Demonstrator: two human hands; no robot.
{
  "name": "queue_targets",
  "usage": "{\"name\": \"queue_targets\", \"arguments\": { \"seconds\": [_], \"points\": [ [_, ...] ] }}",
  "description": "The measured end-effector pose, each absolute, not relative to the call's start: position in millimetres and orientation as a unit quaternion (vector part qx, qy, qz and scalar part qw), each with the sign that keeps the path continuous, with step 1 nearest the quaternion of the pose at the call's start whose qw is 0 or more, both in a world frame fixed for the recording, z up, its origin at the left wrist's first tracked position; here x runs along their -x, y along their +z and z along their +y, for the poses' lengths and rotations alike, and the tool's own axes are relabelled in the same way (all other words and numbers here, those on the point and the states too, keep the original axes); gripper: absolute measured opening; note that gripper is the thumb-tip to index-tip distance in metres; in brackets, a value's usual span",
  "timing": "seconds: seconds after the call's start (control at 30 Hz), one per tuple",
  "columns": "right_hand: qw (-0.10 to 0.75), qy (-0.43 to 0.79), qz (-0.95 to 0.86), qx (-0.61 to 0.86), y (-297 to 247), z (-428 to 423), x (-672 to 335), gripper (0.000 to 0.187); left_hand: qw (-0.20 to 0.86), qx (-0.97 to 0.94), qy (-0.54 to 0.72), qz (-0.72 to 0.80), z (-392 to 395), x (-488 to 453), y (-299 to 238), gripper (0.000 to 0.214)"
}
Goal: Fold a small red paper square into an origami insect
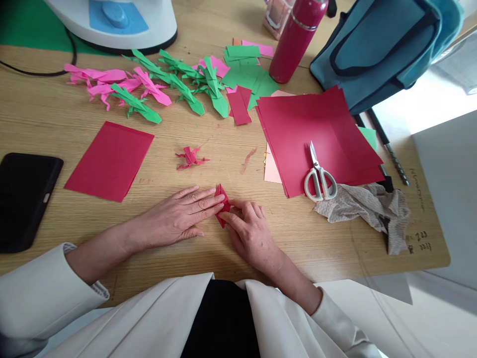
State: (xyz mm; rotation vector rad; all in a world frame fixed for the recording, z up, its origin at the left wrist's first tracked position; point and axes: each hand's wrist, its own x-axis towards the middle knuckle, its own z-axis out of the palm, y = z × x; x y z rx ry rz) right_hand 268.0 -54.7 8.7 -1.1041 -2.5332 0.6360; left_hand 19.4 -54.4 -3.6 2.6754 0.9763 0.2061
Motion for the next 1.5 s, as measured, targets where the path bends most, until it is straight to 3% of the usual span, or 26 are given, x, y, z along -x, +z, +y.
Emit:
{"name": "queue_targets", "arguments": {
  "seconds": [0.5,0.93,1.2,1.5],
  "points": [
    [0.091,0.135,-0.932,0.323,5.5,-61.7,-280.3,0.043,0.154,-0.925,0.059,0.341,-54.6,-18.7,-4.1,0.065],
    [0.115,0.160,-0.950,0.243,12.2,-67.7,-290.8,0.034,0.139,-0.927,0.078,0.340,-54.4,-19.2,-2.6,0.068],
    [0.086,0.103,-0.945,0.299,7.3,-65.6,-280.0,0.044,0.142,-0.928,0.073,0.337,-54.3,-19.4,-2.4,0.069],
    [0.100,0.127,-0.946,0.283,8.9,-68.4,-284.0,0.038,0.135,-0.929,0.068,0.337,-53.8,-19.5,-0.7,0.069]
  ]
}}
